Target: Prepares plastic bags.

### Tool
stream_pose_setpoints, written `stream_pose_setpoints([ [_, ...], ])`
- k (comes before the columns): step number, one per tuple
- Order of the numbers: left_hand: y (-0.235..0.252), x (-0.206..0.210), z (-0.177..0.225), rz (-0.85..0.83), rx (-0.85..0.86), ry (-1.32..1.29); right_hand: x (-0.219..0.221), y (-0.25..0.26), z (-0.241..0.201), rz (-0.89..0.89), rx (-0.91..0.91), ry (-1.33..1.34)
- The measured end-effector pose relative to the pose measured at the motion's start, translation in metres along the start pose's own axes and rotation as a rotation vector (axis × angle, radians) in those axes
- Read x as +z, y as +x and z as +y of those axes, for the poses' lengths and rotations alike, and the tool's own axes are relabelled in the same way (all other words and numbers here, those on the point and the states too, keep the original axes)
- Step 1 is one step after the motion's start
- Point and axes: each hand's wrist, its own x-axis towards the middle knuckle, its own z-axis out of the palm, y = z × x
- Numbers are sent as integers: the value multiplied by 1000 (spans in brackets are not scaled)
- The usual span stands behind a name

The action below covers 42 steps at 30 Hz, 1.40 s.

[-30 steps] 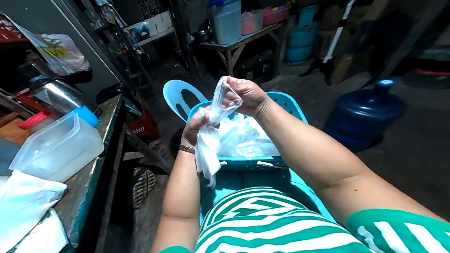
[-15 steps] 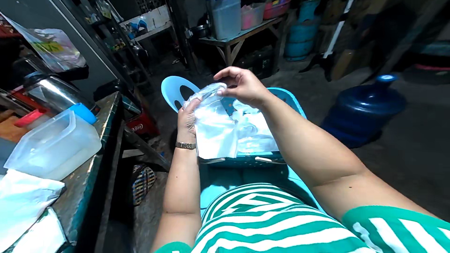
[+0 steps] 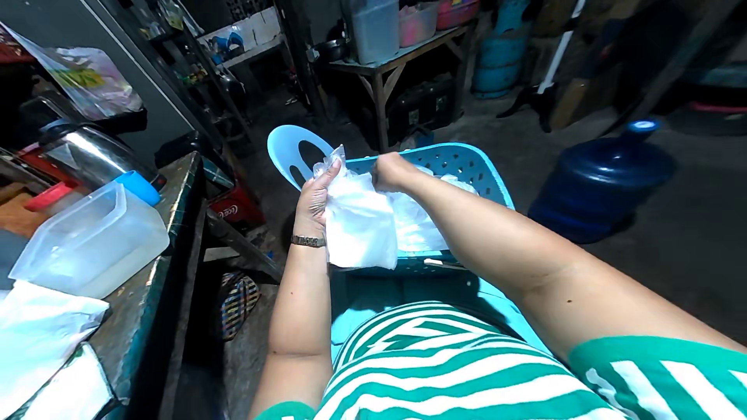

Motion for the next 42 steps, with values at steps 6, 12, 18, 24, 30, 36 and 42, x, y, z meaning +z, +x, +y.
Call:
stream_pose_setpoints([
  [6,5,2,-2,68,79,58,-27,-18,-4,231,-143,423],
  [12,0,5,-5,24,196,186,-22,-26,-14,102,-266,756],
  [18,-7,8,-2,17,170,180,-27,-32,-18,210,-321,643],
  [24,-19,-12,-12,-15,236,330,-26,-34,-19,281,-327,560],
  [30,-19,-5,-7,-15,186,312,-25,-35,-21,287,-329,504],
  [36,-25,-17,-3,-317,280,125,-30,-38,-27,228,-155,1227],
  [42,-11,-33,-10,-466,485,-115,-36,-48,-26,-139,-112,1352],
])
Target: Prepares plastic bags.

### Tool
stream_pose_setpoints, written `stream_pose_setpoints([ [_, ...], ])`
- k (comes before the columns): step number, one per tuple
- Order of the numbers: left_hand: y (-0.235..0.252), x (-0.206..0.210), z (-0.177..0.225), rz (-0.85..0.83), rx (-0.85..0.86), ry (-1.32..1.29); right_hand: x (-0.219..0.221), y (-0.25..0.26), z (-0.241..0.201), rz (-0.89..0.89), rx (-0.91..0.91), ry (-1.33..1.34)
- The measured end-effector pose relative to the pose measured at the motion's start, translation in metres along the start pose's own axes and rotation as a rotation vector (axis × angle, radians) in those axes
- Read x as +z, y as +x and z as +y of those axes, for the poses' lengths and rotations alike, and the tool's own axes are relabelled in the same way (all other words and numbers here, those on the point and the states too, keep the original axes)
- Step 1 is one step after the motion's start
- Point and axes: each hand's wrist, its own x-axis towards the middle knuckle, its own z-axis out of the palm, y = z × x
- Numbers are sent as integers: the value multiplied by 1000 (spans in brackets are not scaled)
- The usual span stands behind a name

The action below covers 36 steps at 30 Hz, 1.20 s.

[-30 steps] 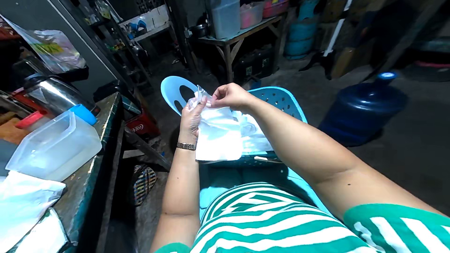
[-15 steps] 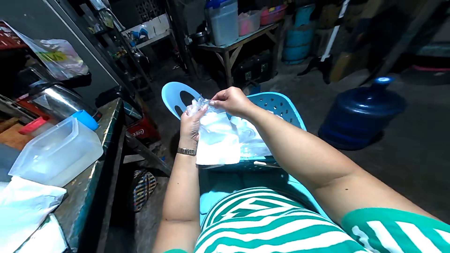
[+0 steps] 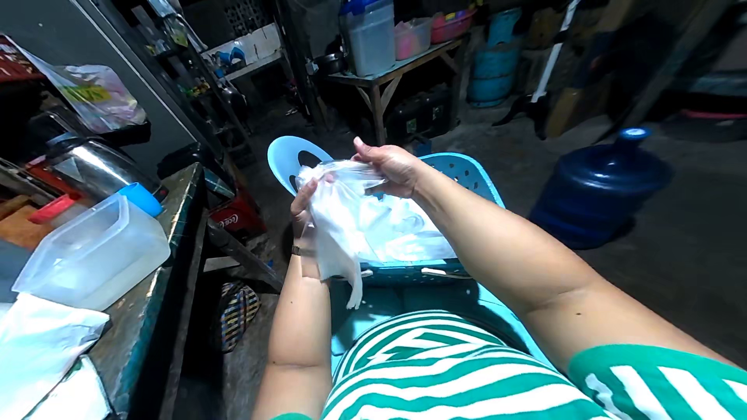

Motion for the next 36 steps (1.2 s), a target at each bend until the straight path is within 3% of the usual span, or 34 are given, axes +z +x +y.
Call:
stream_pose_setpoints([
  [3,4,-1,2,-7,75,-83,-4,-4,7,-331,-175,-131],
  [6,-7,-12,-3,7,-90,-44,1,-5,4,-205,-282,111],
  [8,-6,-39,-21,-152,-95,-97,3,-1,4,-126,-274,330],
  [11,1,-6,-4,-61,-237,-133,5,1,9,-125,-223,447],
  [13,-4,4,5,-90,-161,-11,10,-1,10,-112,-169,409],
  [16,-15,-14,-2,33,-51,101,14,-6,3,-106,-26,164],
  [18,4,-22,-1,81,-134,46,8,-16,1,-299,-27,-68],
  [21,20,-21,2,60,-242,-67,-1,-12,10,-554,-244,-71],
  [24,6,-12,-3,-90,-142,-179,-3,-6,12,-445,-377,206],
  [26,-1,1,3,-176,-109,-128,-2,-1,10,-345,-317,353],
  [28,-4,0,6,-314,-36,15,3,-1,8,-271,-223,340],
  [29,-8,-2,7,-300,23,101,6,-4,5,-242,-171,279],
  [31,-17,4,7,-20,68,170,6,-9,1,-227,-102,47],
  [34,2,19,3,260,-54,145,-2,-13,-1,-375,-127,-425],
  [36,16,32,0,490,-156,261,-5,-17,-6,-399,-174,-523],
])
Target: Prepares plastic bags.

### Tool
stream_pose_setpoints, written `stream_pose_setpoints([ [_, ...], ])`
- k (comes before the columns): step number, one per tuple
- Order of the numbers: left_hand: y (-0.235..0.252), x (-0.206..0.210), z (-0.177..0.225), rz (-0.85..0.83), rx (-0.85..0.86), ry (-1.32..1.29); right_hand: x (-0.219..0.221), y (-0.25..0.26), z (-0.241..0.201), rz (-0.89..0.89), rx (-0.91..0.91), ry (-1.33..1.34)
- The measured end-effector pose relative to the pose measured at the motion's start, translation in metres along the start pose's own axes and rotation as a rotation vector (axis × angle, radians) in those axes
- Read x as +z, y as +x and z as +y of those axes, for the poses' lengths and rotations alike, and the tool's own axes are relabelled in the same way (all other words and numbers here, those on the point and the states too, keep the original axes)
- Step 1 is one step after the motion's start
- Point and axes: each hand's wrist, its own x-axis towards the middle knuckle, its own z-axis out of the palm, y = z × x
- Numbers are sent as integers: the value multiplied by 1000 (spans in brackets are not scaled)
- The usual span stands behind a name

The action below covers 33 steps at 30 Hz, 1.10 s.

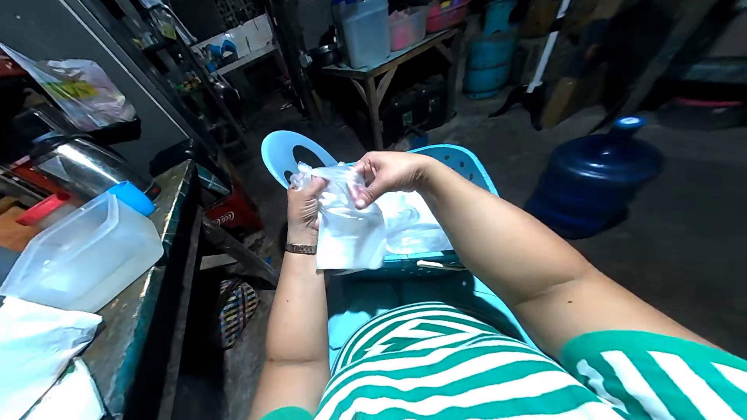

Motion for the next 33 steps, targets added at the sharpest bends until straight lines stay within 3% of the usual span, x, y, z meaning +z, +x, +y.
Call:
stream_pose_setpoints([
  [3,4,8,0,136,-57,79,-9,4,6,285,-104,-31],
  [8,7,3,1,8,-157,2,-17,13,10,758,-223,131],
  [10,14,-7,-3,-39,-171,-41,-25,15,16,828,-120,35],
  [12,19,-12,-4,-79,-198,-60,-32,16,26,727,148,-191],
  [15,20,-13,-5,-107,-237,-92,-29,29,53,403,538,-541],
  [17,17,-10,-4,-122,-250,-127,-21,35,61,193,674,-694],
  [19,14,-8,-2,-127,-245,-105,-18,39,62,130,717,-768],
  [22,11,-6,-3,-131,-225,14,-23,38,56,279,615,-815],
  [27,12,-3,-6,-86,-189,126,-26,27,39,457,233,-660],
  [30,11,-1,-5,-60,-171,156,-11,23,25,467,144,-488],
  [33,8,0,-4,-65,-138,151,-2,22,22,352,131,-366],
])
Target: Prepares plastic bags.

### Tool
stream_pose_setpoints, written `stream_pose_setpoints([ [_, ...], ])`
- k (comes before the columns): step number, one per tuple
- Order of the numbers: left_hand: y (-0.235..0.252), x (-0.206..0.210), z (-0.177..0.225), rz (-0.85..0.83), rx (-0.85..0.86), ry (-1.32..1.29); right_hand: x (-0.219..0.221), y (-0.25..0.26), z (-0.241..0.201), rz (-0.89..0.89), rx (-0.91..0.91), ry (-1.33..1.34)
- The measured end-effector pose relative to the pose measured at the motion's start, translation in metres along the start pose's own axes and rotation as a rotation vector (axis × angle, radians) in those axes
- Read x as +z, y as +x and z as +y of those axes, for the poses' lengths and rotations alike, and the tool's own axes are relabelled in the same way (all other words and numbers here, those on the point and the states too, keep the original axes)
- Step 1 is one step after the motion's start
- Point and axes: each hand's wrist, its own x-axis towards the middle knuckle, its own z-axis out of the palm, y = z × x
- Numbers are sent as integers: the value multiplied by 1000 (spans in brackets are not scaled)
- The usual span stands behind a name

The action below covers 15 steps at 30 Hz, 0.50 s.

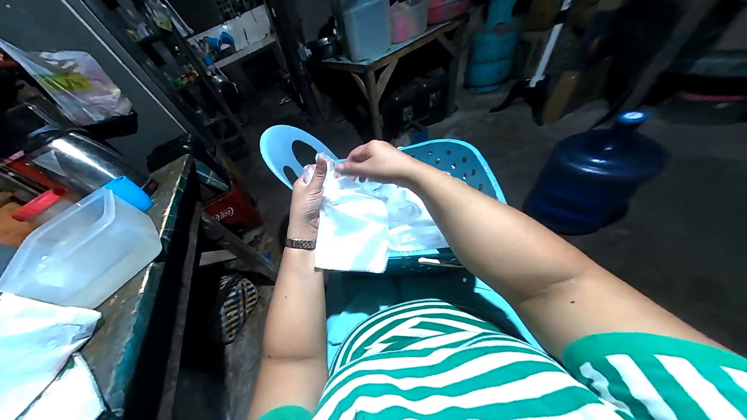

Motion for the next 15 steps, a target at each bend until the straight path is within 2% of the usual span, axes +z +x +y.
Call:
stream_pose_setpoints([
  [4,-5,-1,3,-38,26,35,2,0,-6,-56,-35,-85],
  [10,-4,1,2,22,19,48,0,2,0,128,-65,-48],
  [15,-3,-1,0,5,36,89,5,0,-4,149,-100,-85],
])
